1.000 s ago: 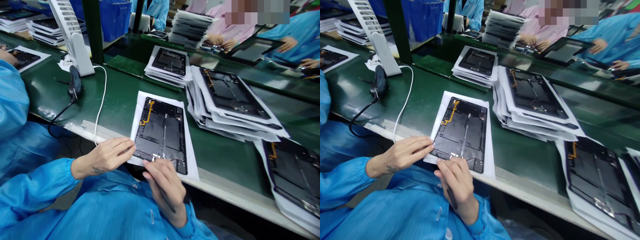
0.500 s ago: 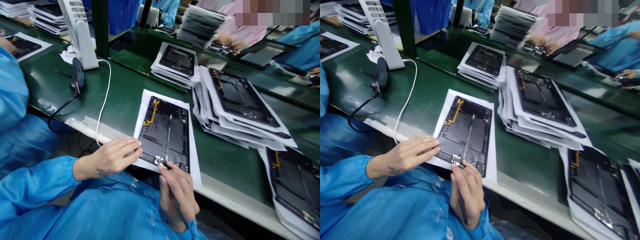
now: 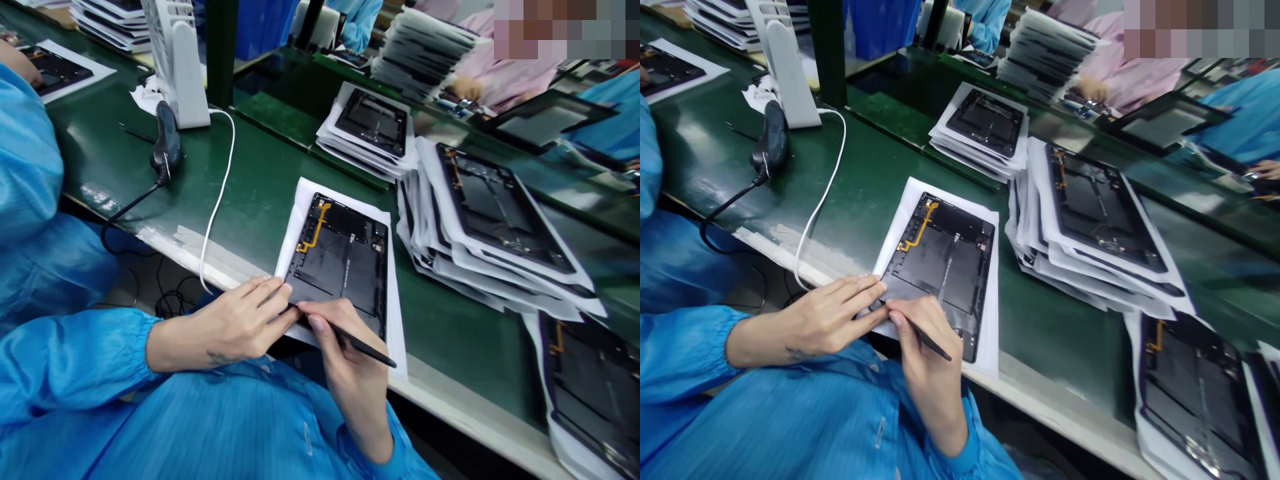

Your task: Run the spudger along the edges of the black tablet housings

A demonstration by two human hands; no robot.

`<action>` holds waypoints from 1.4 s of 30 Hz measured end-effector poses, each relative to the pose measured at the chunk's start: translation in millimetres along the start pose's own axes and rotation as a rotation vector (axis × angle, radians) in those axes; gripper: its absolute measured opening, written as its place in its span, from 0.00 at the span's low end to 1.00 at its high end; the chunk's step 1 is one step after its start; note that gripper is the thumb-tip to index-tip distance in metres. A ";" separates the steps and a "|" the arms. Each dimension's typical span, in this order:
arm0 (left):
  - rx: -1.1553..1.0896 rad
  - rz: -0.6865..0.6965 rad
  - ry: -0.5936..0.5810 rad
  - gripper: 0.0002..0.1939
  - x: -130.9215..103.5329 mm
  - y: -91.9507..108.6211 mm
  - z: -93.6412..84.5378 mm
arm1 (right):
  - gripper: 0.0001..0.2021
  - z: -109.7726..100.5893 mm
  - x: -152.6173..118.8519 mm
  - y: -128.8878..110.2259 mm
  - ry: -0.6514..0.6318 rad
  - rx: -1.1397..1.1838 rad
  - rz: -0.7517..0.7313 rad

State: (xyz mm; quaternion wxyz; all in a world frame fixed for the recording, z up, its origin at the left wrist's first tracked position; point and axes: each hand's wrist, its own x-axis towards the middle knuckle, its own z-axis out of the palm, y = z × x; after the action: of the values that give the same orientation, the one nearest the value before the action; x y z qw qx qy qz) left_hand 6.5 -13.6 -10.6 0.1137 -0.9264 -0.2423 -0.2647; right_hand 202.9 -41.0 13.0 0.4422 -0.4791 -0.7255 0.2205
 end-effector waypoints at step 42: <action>-0.095 0.117 -0.007 0.12 24.9 -5.8 5.8 | 0.14 -21.9 -36.1 -11.5 -0.069 -0.431 -0.188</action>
State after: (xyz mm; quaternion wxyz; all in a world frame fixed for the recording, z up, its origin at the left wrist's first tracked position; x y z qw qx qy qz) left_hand 24.6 3.0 -1.4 0.0840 -0.9444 -0.1752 -0.2654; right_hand 221.2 -80.5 17.2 0.3234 -0.4848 -0.8119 0.0344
